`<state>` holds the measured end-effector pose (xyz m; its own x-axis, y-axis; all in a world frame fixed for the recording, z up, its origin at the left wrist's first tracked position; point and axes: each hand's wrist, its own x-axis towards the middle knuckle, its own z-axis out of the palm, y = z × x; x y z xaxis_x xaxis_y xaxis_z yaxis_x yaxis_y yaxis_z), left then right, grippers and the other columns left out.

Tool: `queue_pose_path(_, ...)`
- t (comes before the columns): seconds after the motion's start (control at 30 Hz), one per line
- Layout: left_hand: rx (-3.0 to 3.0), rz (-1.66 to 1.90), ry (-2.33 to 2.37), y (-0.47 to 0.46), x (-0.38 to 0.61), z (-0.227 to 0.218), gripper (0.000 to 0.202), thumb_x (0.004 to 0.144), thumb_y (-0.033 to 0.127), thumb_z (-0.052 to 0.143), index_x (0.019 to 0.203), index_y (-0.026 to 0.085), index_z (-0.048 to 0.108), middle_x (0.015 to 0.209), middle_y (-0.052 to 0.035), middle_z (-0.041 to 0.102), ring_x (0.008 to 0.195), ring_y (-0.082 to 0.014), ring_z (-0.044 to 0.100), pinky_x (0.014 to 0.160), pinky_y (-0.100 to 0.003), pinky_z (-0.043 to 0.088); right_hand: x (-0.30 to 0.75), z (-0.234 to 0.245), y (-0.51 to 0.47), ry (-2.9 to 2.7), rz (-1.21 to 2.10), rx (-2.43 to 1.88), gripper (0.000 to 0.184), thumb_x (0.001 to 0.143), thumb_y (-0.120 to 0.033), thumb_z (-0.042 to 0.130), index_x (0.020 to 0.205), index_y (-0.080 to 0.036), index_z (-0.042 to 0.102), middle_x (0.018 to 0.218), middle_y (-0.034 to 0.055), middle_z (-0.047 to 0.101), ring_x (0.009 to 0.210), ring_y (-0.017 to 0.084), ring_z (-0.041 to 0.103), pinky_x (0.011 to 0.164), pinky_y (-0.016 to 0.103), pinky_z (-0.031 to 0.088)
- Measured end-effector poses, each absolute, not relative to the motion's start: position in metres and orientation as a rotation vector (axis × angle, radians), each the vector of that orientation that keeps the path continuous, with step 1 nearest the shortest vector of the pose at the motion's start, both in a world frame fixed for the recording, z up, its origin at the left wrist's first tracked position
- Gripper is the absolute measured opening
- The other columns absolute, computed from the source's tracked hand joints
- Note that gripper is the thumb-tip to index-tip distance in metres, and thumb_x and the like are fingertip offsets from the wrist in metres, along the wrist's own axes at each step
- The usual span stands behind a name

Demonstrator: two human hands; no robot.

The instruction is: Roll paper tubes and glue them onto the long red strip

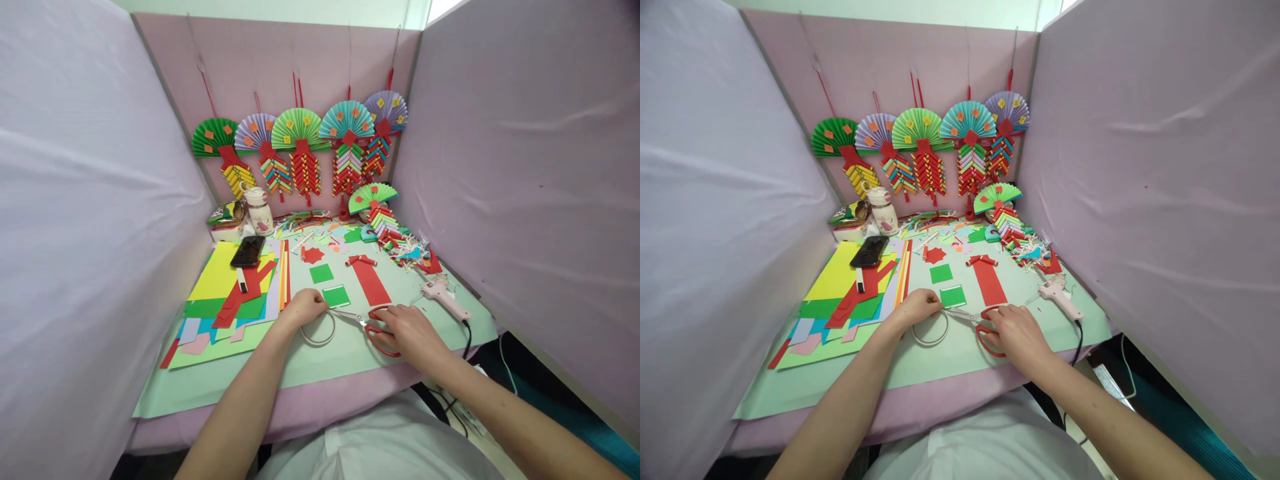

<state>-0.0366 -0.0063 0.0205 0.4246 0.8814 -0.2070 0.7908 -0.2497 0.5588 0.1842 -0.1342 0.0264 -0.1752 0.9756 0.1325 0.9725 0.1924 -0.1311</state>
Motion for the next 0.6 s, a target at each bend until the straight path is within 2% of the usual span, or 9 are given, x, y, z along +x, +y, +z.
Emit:
queue_pose_path(0.47, 2.089, 0.211, 1.384, -0.002, -0.038, 0.014, 0.017, 0.071, 0.030, 0.053, 0.062, 0.018, 0.061, 0.064, -0.0013, 0.063, 0.059, -0.0129, 0.053, 0.052, -0.024, 0.033, 0.177, 0.020, -0.126, -2.273, 0.039, -1.902, 0.031, 0.090, -0.041, 0.049, 0.108, -0.021, 0.065, 0.096, 0.0098, 0.069, 0.093, 0.021, 0.061, 0.077, 0.029, 0.036)
queue_pose_path(0.6, 2.086, 0.225, 1.375, -0.002, -0.038, 0.012, 0.018, 0.072, 0.031, 0.053, 0.065, 0.017, 0.062, 0.067, -0.0023, 0.064, 0.062, -0.0135, 0.055, 0.053, -0.024, 0.034, 0.173, 0.022, -0.124, -2.269, 0.038, -1.914, 0.026, 0.089, -0.038, 0.051, 0.105, -0.023, 0.065, 0.093, 0.0069, 0.069, 0.089, 0.021, 0.062, 0.074, 0.028, 0.035)
